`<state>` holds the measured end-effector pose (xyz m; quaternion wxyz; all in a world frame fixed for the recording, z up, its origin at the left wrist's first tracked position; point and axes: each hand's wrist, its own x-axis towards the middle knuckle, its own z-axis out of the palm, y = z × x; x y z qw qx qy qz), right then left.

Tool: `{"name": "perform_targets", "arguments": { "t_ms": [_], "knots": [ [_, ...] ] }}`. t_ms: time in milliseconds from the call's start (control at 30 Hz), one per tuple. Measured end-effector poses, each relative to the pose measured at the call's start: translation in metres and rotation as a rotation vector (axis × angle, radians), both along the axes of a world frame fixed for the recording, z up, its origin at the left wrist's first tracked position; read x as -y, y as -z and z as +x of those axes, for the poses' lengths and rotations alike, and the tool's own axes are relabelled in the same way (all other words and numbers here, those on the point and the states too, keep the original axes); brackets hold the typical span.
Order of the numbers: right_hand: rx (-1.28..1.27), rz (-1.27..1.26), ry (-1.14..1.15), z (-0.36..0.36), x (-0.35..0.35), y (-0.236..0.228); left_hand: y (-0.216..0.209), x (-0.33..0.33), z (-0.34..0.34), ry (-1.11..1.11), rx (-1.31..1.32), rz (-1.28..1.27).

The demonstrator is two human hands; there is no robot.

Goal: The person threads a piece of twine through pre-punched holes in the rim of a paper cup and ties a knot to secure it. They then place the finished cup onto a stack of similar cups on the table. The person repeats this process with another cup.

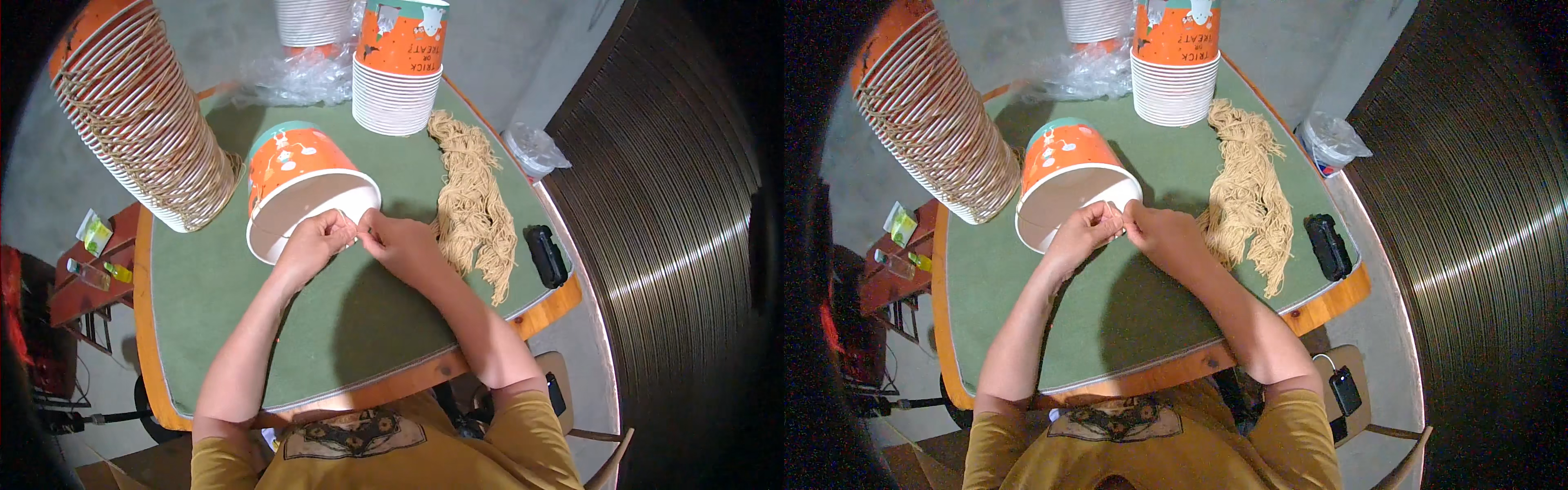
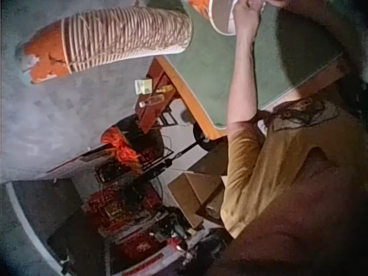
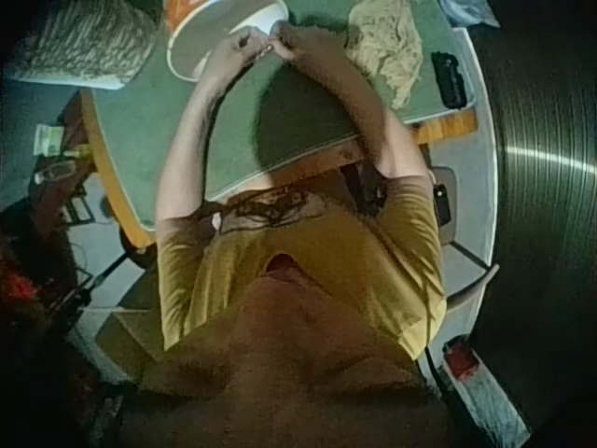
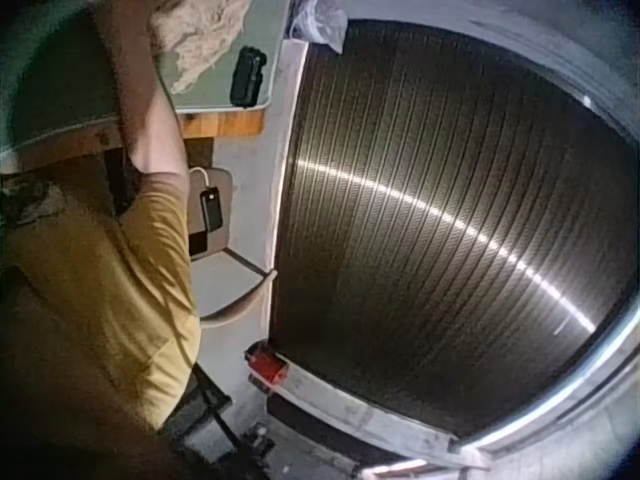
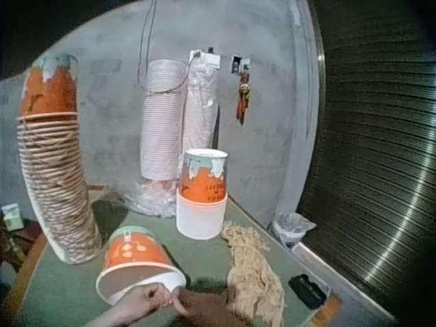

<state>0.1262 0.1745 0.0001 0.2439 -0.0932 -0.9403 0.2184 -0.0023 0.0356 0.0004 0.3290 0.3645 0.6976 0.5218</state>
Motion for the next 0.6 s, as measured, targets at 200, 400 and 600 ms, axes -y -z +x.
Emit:
{"name": "perform_targets", "arguments": {
  "t_ms": [200,400,600],
  "knots": [
    [0.071,-0.205,-0.058,0.0002,0.0018,-0.0055,0.0069,0.0014,-0.0081,0.042,0.241,0.088],
    [0.023,-0.326,-0.095,-0.0016,-0.0035,0.0003,0.004,0.0016,-0.0049,0.0,0.175,0.068],
    [0.053,-0.425,-0.136,-0.0015,-0.0046,-0.0029,0.011,0.0021,-0.0044,0.016,0.005,0.049]
  ]
}}
